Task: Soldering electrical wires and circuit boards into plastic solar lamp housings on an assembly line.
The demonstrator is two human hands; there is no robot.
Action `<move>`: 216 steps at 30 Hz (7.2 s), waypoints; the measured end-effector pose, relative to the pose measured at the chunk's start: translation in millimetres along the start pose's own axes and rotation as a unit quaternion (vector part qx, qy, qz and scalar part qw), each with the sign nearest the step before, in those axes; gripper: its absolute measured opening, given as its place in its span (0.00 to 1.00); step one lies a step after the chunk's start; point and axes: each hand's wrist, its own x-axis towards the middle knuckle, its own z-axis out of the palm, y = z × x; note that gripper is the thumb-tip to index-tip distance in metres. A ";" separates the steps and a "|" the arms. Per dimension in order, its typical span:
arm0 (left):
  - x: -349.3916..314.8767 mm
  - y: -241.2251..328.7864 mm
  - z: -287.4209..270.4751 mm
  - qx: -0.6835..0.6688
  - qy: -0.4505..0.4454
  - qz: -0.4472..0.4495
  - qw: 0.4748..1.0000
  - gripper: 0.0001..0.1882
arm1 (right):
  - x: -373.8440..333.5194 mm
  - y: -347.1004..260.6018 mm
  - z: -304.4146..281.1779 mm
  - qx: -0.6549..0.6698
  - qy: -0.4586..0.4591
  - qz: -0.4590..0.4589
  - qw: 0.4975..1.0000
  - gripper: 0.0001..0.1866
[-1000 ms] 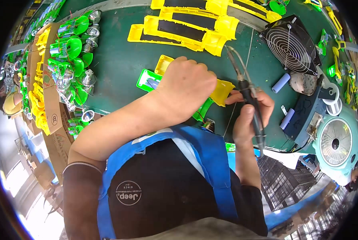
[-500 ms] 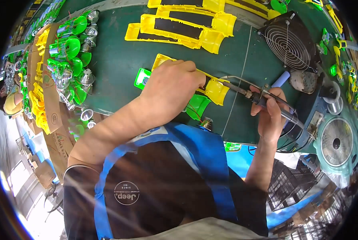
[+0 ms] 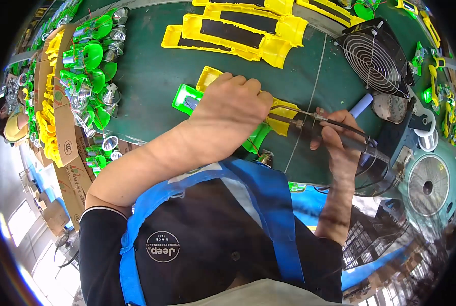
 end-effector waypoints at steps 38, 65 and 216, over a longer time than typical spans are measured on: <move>5.6 5.9 0.9 0.019 0.004 -0.005 1.000 0.05 | -10.6 57.7 60.9 -0.084 0.106 -0.358 0.924 0.19; 4.3 -30.0 -21.1 -0.054 0.083 0.047 0.994 0.10 | -34.8 8.0 21.3 -0.142 0.218 -0.346 0.901 0.25; -40.4 -7.6 14.7 -0.169 0.128 -0.029 0.977 0.05 | -18.6 65.3 73.1 -0.165 0.061 -0.393 0.903 0.21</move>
